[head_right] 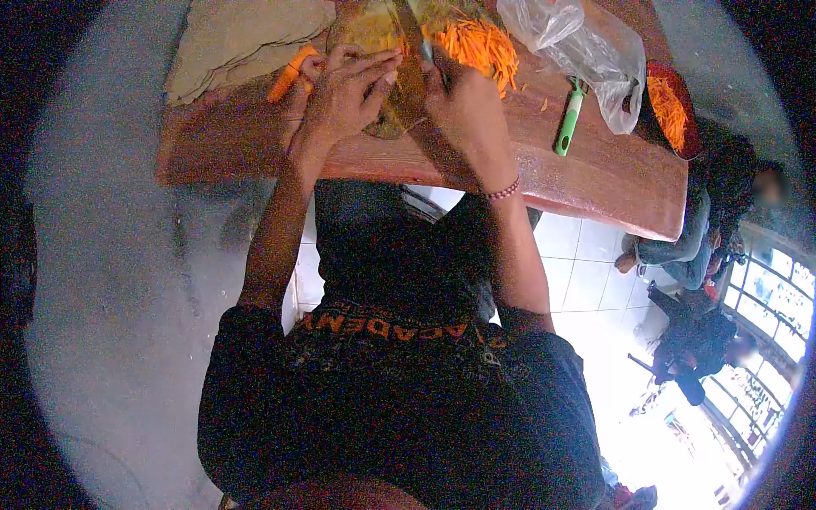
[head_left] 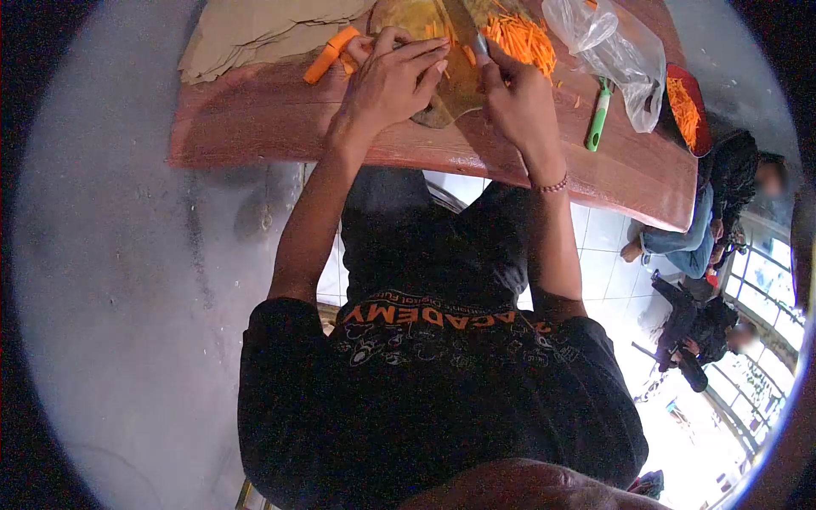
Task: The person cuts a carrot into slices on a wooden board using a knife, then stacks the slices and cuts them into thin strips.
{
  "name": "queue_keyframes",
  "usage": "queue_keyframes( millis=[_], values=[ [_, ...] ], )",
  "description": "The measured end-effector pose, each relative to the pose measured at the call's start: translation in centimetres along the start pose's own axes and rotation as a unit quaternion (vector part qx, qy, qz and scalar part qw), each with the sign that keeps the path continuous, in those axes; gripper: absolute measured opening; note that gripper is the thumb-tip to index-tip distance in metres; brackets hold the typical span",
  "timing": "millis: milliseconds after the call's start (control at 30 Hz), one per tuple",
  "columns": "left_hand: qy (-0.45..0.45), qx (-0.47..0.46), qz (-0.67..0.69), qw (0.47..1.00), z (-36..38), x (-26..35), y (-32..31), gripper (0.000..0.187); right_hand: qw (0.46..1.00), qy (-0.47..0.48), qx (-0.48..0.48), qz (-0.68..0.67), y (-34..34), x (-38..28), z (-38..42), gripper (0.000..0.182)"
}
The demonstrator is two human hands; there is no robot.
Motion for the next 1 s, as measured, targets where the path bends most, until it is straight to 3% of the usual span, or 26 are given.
queue_keyframes(
  millis=[67,267,400,700,767,867,1000],
  values=[
    [0.004,-0.041,-0.008,0.999,-0.2,0.3,0.4,0.027,0.999,0.028,0.018,0.034,0.2,-0.3,1.3,0.030],
    [-0.011,-0.003,-0.016,1.000,0.2,-0.2,-0.2,0.026,0.999,-0.004,0.015,0.038,-0.3,0.2,2.4,0.037],
    [-0.010,-0.040,-0.014,0.999,-0.1,0.2,0.3,0.028,0.998,-0.027,0.006,0.065,0.0,-0.4,2.9,0.037],
    [0.004,-0.014,-0.010,1.000,-0.1,0.0,0.0,0.027,0.998,-0.020,0.010,0.058,-0.5,-0.7,3.4,0.027],
    [-0.001,-0.012,-0.018,1.000,-0.1,0.0,0.1,0.027,0.995,0.034,0.053,0.074,-1.1,-0.5,3.5,0.026],
    [-0.001,-0.020,-0.028,0.999,-0.2,0.1,0.1,0.027,0.992,0.044,0.062,0.103,-1.7,-0.9,3.5,0.025],
    [0.001,-0.030,-0.037,0.999,-0.2,0.2,0.2,0.027,0.992,0.015,0.023,0.125,-1.9,-1.8,2.7,0.029]
  ],
)
Point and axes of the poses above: each hand's wrist, its own z-axis away from the middle knuckle, its own y-axis out of the back of the hand, x = y × z, the point moved 3 cm from there along -z, towards the middle knuckle, and after that the axes turned 15 degrees about -y, right-handed, at the moved point
